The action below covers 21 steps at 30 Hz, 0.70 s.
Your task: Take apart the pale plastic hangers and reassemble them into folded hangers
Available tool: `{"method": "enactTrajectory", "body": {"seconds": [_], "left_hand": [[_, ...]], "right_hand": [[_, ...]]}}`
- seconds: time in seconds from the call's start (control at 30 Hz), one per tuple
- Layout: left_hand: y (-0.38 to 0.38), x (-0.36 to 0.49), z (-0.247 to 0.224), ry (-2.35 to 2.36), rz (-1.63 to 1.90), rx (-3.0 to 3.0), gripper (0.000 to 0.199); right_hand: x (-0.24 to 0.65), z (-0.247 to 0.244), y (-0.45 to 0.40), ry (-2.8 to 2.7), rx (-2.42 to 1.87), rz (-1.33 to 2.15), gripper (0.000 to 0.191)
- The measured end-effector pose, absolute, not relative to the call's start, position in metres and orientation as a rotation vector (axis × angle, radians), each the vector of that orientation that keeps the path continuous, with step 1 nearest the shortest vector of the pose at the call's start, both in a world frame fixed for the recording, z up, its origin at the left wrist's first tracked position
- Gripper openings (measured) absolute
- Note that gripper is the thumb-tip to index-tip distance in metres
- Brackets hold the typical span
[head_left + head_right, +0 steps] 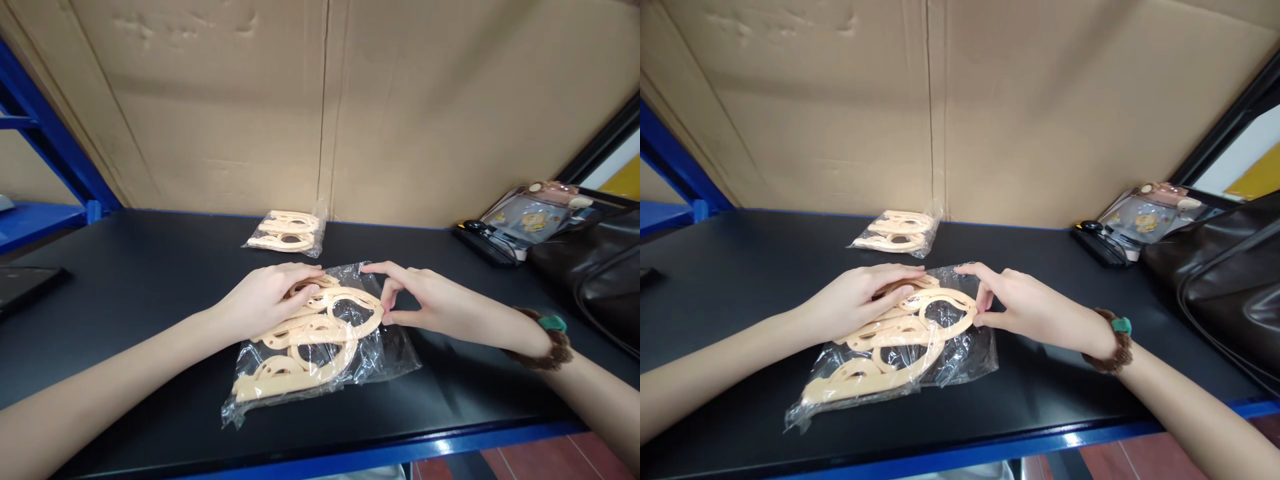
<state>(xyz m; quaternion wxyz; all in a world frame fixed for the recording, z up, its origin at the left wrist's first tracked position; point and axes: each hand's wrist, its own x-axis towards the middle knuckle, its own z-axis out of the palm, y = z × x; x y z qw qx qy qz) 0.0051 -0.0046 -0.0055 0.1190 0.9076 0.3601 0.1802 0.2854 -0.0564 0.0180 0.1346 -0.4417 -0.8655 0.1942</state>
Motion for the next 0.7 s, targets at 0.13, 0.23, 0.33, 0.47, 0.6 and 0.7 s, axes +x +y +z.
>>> {"method": "enactTrajectory", "body": {"seconds": [0.13,0.23,0.33,0.47,0.6,0.7], "left_hand": [[-0.005,0.004,-0.006,1.035,0.526,2.663,0.036],[-0.005,0.002,-0.006,1.033,0.513,2.673,0.036],[-0.004,0.000,-0.006,1.038,0.499,2.680,0.036],[-0.003,0.000,-0.007,1.014,0.491,2.669,0.037],[-0.004,0.002,-0.006,1.019,0.493,2.658,0.037],[-0.004,0.003,-0.003,1.024,0.502,2.609,0.038]], "right_hand": [[0.278,0.021,-0.062,-2.475,-1.222,0.620,0.063],[0.274,0.025,-0.066,-2.482,-1.152,0.728,0.062],[0.272,0.029,-0.068,-2.444,-1.143,0.739,0.059],[0.274,0.031,-0.067,-2.352,-1.216,0.693,0.055],[0.274,0.030,-0.066,-2.343,-1.185,0.822,0.051],[0.273,0.025,-0.064,-2.320,-1.135,0.906,0.050]]}}
